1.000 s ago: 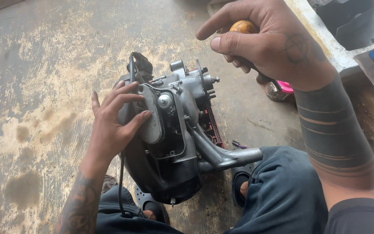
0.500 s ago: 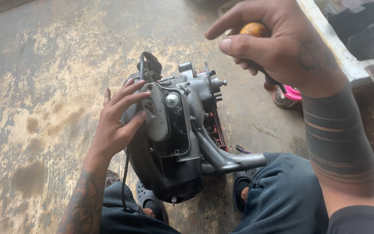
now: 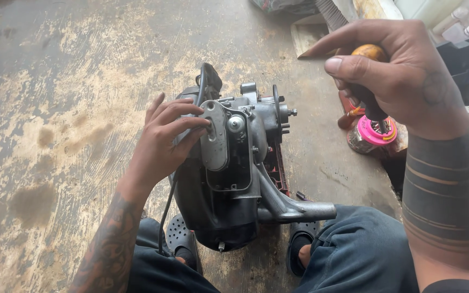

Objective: The person sits on the floor and uses a screwdriver to remove a metal cover from a small engine. They then use the screwdriver to adjust internal components and reattach the cover.

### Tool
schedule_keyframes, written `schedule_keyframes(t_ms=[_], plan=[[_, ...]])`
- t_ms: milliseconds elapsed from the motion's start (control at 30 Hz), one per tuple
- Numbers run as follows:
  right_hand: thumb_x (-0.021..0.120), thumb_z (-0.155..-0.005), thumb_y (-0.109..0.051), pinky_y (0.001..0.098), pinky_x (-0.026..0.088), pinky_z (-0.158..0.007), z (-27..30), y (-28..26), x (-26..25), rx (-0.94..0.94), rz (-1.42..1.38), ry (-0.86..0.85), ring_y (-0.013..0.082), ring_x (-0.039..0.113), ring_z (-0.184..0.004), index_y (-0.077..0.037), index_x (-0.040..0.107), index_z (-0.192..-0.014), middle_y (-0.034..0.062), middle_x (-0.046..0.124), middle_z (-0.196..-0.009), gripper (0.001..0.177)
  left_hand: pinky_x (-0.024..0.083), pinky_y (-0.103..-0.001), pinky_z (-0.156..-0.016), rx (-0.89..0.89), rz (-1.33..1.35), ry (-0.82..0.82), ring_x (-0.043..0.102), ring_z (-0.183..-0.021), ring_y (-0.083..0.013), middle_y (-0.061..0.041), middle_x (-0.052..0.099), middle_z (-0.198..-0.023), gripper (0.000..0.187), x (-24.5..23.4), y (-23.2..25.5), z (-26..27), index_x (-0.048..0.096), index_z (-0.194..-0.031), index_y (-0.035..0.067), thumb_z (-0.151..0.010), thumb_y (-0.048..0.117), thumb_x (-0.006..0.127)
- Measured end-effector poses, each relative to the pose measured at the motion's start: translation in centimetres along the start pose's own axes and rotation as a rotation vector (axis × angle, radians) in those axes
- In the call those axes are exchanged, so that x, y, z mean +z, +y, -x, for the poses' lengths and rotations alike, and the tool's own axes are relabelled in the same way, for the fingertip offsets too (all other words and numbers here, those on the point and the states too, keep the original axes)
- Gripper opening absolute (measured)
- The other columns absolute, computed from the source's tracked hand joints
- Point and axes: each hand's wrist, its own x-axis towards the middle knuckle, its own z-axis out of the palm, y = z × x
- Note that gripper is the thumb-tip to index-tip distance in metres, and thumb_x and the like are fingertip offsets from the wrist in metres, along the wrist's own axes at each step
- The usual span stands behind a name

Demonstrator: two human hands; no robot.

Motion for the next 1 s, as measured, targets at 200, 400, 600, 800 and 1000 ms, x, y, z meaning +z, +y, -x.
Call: schedule_keyframes(t_ms=[200,400,600,800,1000], plan=[[0.059,-0.101,-0.001,0.0199,0.038,-0.044,-0.1,0.2,0.2,0.026,0.018,0.020,0.0100,0.051,-0.055,0.001,0.070,-0.127,0.0060,0.056,-0.074,0.028,0.029,-0.048,-0.125,0.007,-0.010,0.027,0.063,-0.117,-0.0169,0.003,0.072,-0.109,0.012,-0.1,0.2,0.0,0.077,-0.100,0.016,-0.088,0.016,0.078],[0.058,-0.102,-0.002,0.0203,0.033,-0.041,-0.2,0.4,0.4,0.063,0.049,0.031,0.0099,0.048,-0.052,0.002,0.068,-0.127,0.0070,0.055,-0.067,0.028,0.040,-0.045,-0.116,-0.008,0.036,0.135,0.067,-0.104,-0.0206,-0.002,0.074,-0.099,0.010,-0.7,0.4,0.0,0.075,-0.099,0.010,-0.091,0.014,0.079],[0.058,-0.102,-0.006,0.0208,0.026,-0.034,-0.7,0.6,0.6,0.101,0.023,0.035,0.0068,0.038,-0.043,-0.001,0.069,-0.126,0.0036,0.053,-0.066,0.027,0.050,-0.032,-0.081,0.000,0.055,0.271,0.066,-0.081,-0.0176,-0.006,0.075,-0.098,0.011,-0.8,-0.1,-1.5,0.076,-0.104,0.003,-0.093,0.004,0.077],[0.060,-0.101,-0.005,0.0198,0.031,-0.038,-1.1,0.9,0.8,0.118,0.001,0.028,0.0078,0.045,-0.048,-0.001,0.069,-0.126,0.0050,0.055,-0.068,0.028,0.046,-0.035,-0.096,0.047,-0.014,0.197,0.069,-0.091,-0.0155,-0.001,0.078,-0.098,0.006,1.2,-2.1,-2.5,0.077,-0.099,0.013,-0.093,0.014,0.077],[0.057,-0.101,-0.005,0.0211,0.026,-0.035,-1.3,0.8,0.9,0.114,0.058,0.034,0.0074,0.038,-0.044,-0.001,0.069,-0.127,0.0049,0.054,-0.068,0.028,0.042,-0.038,-0.105,0.059,-0.137,0.180,0.068,-0.084,-0.0125,0.002,0.078,-0.094,0.003,1.2,-1.6,-2.6,0.079,-0.095,0.014,-0.094,0.015,0.076]])
